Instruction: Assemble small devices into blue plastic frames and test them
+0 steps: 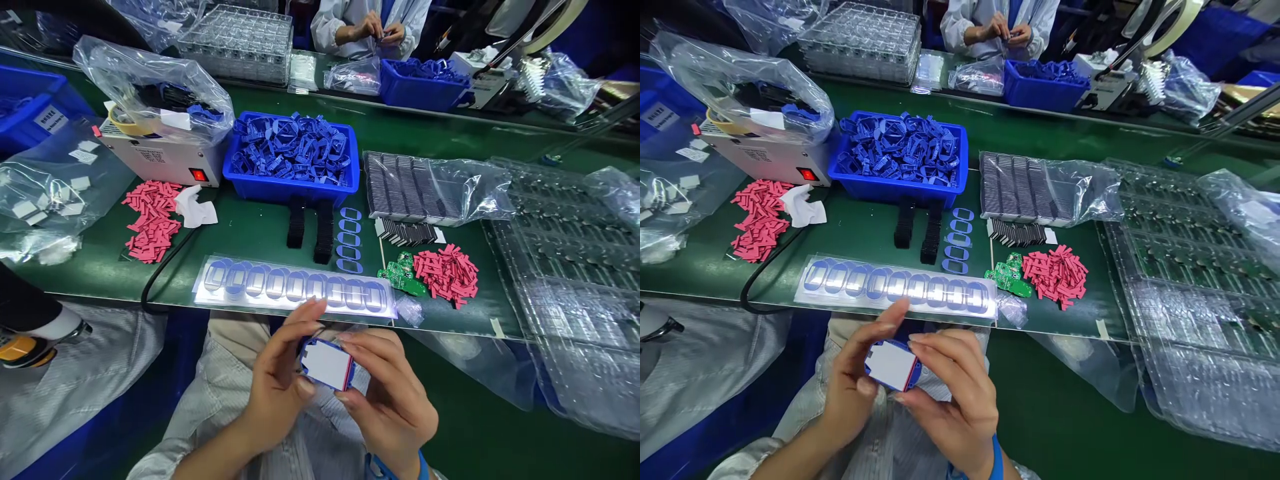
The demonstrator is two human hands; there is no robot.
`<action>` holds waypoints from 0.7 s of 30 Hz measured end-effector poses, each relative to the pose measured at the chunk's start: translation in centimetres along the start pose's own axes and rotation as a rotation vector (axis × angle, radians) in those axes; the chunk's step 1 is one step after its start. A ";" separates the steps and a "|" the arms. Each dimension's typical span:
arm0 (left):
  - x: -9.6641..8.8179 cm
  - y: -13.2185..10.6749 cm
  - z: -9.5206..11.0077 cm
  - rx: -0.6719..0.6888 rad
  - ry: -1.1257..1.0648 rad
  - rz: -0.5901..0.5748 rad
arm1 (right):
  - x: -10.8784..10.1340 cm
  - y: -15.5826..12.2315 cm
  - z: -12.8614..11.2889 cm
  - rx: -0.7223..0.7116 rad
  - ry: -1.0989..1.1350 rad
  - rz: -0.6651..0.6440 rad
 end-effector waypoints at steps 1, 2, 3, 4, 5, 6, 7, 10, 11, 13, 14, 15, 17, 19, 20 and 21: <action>-0.3 0.1 1.0 0.044 0.124 -0.026 | 0.0 0.0 -0.1 -0.012 -0.055 -0.039; -0.6 0.2 1.9 0.083 0.244 -0.048 | 0.0 0.1 -0.1 -0.021 -0.107 -0.079; -0.9 0.3 2.7 0.102 0.350 -0.058 | -0.1 0.1 -0.2 -0.030 -0.152 -0.112; -1.0 0.6 3.2 0.089 0.438 -0.087 | -0.1 0.1 -0.2 -0.039 -0.188 -0.138; -0.9 0.9 3.4 0.044 0.503 -0.139 | -0.1 0.2 -0.2 -0.044 -0.215 -0.151; -0.7 1.3 3.3 -0.023 0.539 -0.205 | -0.2 0.2 -0.2 -0.045 -0.232 -0.157; -0.4 1.6 3.2 -0.092 0.549 -0.277 | -0.2 0.2 -0.2 -0.044 -0.245 -0.161; 0.3 2.1 2.8 -0.237 0.475 -0.419 | 0.0 0.0 0.0 -0.026 -0.282 -0.183; 0.2 2.1 2.7 -0.251 0.429 -0.401 | 0.1 -0.2 0.0 -0.021 -0.295 -0.187; -0.2 2.1 2.5 -0.233 0.373 -0.369 | 0.2 -0.6 0.1 -0.009 -0.315 -0.181; -0.2 1.9 2.5 -0.180 0.397 -0.380 | 0.2 -0.8 0.2 0.000 -0.321 -0.174; 0.1 1.8 2.6 -0.093 0.469 -0.416 | 0.2 -1.0 0.3 0.011 -0.320 -0.170; 1.2 1.0 3.1 0.139 0.728 -0.520 | 0.1 -1.4 0.8 0.038 -0.298 -0.171; 2.2 0.2 3.0 0.295 0.928 -0.581 | -0.3 -1.9 1.5 0.068 -0.246 -0.164; 2.2 0.2 2.7 0.288 0.934 -0.576 | -0.7 -2.1 1.9 0.086 -0.212 -0.145; 1.9 0.4 2.3 0.217 0.877 -0.543 | -1.3 -2.3 2.4 0.109 -0.177 -0.110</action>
Point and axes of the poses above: each hand's wrist, its own y-axis towards the middle knuckle, its own x-axis out of the palm, z = x × y, the point moved 8 cm from there along y, towards the middle knuckle, and after that the axes turned 15 degrees about -z, right-handed, at the moved point
